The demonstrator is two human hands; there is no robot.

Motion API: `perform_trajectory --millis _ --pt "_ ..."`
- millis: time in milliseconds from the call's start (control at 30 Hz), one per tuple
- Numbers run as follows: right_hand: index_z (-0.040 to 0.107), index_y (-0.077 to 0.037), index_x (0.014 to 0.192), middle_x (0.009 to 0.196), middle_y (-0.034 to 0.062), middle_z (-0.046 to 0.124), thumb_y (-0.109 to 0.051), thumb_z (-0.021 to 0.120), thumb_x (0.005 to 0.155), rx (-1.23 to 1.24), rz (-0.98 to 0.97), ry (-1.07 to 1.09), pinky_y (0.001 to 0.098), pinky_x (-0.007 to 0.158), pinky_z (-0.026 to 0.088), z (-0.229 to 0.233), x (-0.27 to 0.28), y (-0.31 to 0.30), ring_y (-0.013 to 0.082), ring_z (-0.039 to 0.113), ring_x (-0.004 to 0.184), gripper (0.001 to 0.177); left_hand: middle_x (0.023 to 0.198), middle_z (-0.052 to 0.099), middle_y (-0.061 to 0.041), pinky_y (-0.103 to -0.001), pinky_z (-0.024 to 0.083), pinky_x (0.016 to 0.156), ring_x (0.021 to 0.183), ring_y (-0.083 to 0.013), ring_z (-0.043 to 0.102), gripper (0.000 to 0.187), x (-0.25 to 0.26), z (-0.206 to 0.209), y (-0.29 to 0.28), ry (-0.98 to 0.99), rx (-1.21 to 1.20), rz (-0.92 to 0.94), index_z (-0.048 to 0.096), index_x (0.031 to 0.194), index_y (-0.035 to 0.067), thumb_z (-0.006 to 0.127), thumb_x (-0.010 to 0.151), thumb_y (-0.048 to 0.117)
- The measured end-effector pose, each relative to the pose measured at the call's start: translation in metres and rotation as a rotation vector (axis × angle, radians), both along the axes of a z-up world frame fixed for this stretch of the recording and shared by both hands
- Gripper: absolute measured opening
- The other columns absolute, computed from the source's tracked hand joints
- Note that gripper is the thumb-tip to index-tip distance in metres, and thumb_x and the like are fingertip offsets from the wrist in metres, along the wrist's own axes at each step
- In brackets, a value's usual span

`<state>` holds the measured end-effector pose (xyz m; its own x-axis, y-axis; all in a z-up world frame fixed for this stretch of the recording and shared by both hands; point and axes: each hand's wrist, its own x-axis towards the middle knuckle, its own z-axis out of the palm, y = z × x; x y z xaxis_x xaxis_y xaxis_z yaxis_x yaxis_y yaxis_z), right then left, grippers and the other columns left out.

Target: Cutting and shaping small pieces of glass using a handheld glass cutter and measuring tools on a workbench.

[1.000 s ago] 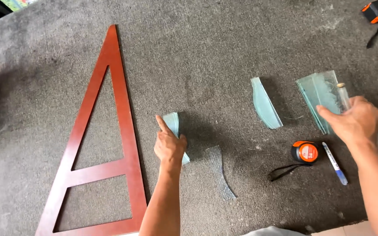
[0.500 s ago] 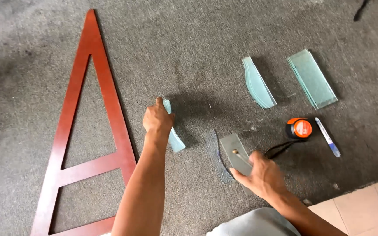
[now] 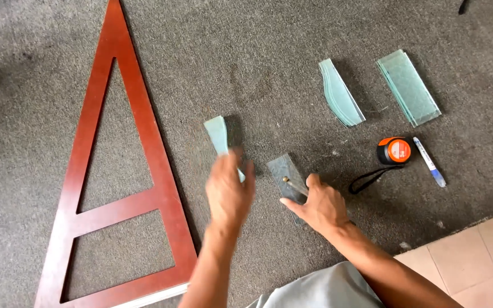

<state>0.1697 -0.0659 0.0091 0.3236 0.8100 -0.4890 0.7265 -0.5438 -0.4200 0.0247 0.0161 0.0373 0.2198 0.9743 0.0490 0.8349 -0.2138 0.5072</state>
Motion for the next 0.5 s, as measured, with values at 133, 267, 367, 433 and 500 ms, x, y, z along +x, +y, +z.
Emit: perform_trajectory --millis 133,267,367,433,500 --pt "0.058 -0.006 0.08 0.069 0.0174 0.063 -0.039 0.063 0.069 0.082 -0.203 0.114 0.0421 0.057 0.049 -0.01 0.015 -0.022 0.0331 0.063 0.069 0.035 0.093 0.051 -0.009 -0.033 0.046 0.067 0.081 -0.0249 0.054 0.03 -0.008 -0.036 -0.078 -0.086 0.158 -0.334 0.05 0.103 0.01 0.056 0.075 0.018" --pt "0.061 -0.015 0.071 0.063 0.0087 0.064 -0.038 0.062 0.066 -0.03 -0.204 0.116 0.0371 0.06 0.05 -0.038 0.033 -0.046 0.0268 0.064 0.068 0.024 0.113 0.045 -0.019 -0.04 0.037 0.087 0.109 -0.0344 0.043 0.039 -0.006 -0.054 -0.091 -0.16 0.174 -0.377 0.046 0.115 0.003 0.053 0.079 0.017" --pt "0.063 -0.013 0.072 0.05 0.0069 0.061 -0.028 0.064 0.064 -0.034 -0.267 0.201 0.0332 0.053 0.049 -0.041 0.032 -0.052 0.0209 0.062 0.054 0.017 0.124 0.039 -0.021 -0.042 0.026 0.097 0.119 -0.0355 0.032 0.042 -0.001 -0.07 -0.088 -0.161 0.199 -0.416 0.04 0.123 0.004 0.045 0.083 0.018" --pt "0.063 -0.013 0.072 0.05 0.0073 0.061 -0.027 0.064 0.063 -0.004 -0.268 0.233 0.0324 0.052 0.048 -0.046 0.029 -0.055 0.02 0.061 0.054 0.017 0.129 0.036 -0.016 -0.041 0.017 0.103 0.125 -0.0312 0.025 0.049 -0.001 -0.083 -0.087 0.002 0.18 -0.431 0.037 0.126 0.011 0.046 0.082 0.031" --pt "0.063 -0.013 0.071 0.049 0.0068 0.06 -0.027 0.064 0.063 0.006 -0.281 0.248 0.0317 0.051 0.047 -0.05 0.027 -0.056 0.0189 0.061 0.052 0.016 0.13 0.034 -0.015 -0.041 0.015 0.103 0.126 -0.0302 0.024 0.049 -0.002 -0.084 -0.089 0.014 0.168 -0.427 0.036 0.127 0.013 0.044 0.083 0.034"
